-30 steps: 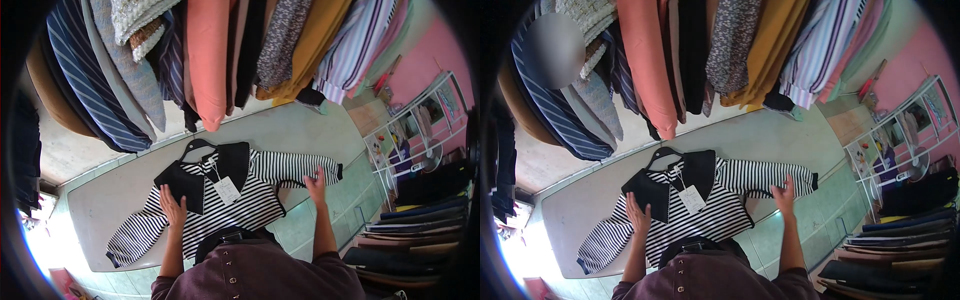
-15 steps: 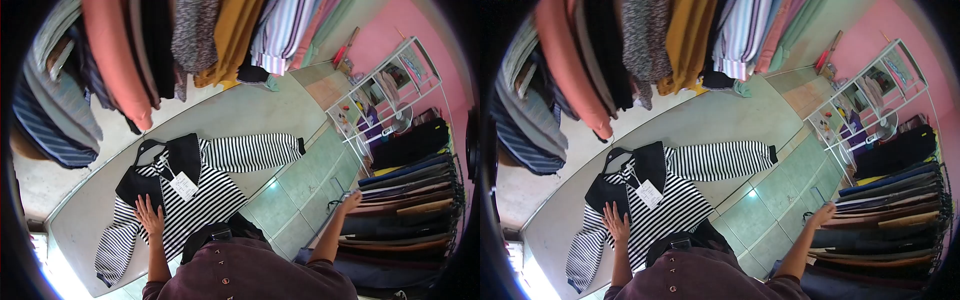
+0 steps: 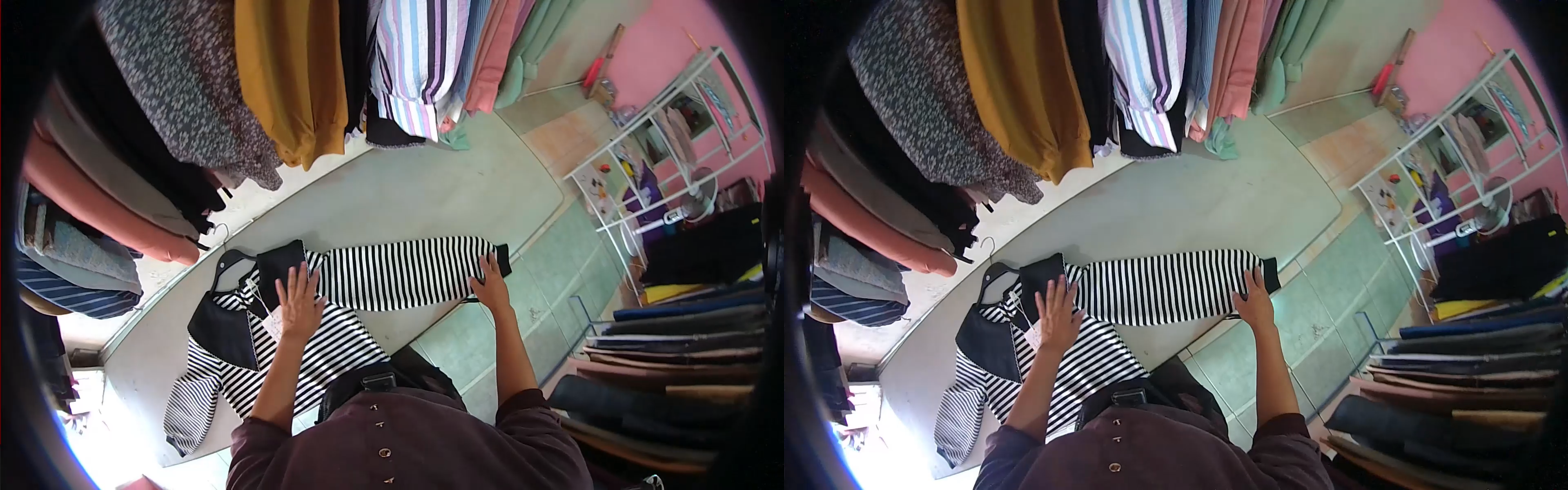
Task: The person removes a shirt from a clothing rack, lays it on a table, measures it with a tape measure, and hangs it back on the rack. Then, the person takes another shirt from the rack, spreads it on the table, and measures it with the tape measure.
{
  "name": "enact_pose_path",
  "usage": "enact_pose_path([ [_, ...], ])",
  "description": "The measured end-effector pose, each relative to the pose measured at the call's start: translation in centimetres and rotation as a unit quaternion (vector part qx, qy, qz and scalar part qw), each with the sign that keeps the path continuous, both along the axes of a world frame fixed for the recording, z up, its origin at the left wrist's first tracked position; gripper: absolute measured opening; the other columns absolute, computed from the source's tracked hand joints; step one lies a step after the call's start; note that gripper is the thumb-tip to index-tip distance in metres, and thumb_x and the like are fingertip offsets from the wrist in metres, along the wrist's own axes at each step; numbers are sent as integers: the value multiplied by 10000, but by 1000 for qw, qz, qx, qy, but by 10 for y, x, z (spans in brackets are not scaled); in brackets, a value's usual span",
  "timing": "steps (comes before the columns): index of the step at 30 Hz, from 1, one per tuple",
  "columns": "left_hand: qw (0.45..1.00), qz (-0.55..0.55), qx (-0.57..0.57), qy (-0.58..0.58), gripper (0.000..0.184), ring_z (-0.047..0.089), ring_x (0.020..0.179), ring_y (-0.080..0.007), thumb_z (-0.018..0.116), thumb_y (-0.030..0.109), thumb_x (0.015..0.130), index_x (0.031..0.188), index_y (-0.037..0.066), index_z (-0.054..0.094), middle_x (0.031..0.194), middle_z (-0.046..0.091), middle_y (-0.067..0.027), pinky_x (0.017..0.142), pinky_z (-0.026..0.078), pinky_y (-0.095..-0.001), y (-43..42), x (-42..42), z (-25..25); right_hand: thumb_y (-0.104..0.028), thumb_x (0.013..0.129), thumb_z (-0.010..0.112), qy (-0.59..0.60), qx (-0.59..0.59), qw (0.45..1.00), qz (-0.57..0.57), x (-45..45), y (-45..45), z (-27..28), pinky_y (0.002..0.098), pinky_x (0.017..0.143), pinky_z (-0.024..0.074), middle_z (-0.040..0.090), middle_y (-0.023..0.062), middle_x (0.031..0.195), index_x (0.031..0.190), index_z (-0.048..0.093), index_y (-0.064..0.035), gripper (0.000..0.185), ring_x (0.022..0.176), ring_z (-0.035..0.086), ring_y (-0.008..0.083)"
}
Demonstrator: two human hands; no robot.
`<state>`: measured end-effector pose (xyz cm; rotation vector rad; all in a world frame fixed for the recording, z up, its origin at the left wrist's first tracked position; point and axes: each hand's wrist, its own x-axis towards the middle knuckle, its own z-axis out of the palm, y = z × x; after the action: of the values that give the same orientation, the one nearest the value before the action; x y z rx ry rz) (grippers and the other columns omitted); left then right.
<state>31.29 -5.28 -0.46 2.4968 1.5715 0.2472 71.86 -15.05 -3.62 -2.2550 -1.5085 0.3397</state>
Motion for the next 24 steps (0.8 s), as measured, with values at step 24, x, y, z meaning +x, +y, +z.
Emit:
enact_pose_path([
  [24,974,78,-142,-158,629,136,1312,-318,539,416,797,1341,221,291,1425,180,-70,967,96,-634,38,-6,-12,-293,678,630,-27,-25,999,-5,26,6,13,342,790,467,521,168,1165,1115,532,-1,535,911,586,284],
])
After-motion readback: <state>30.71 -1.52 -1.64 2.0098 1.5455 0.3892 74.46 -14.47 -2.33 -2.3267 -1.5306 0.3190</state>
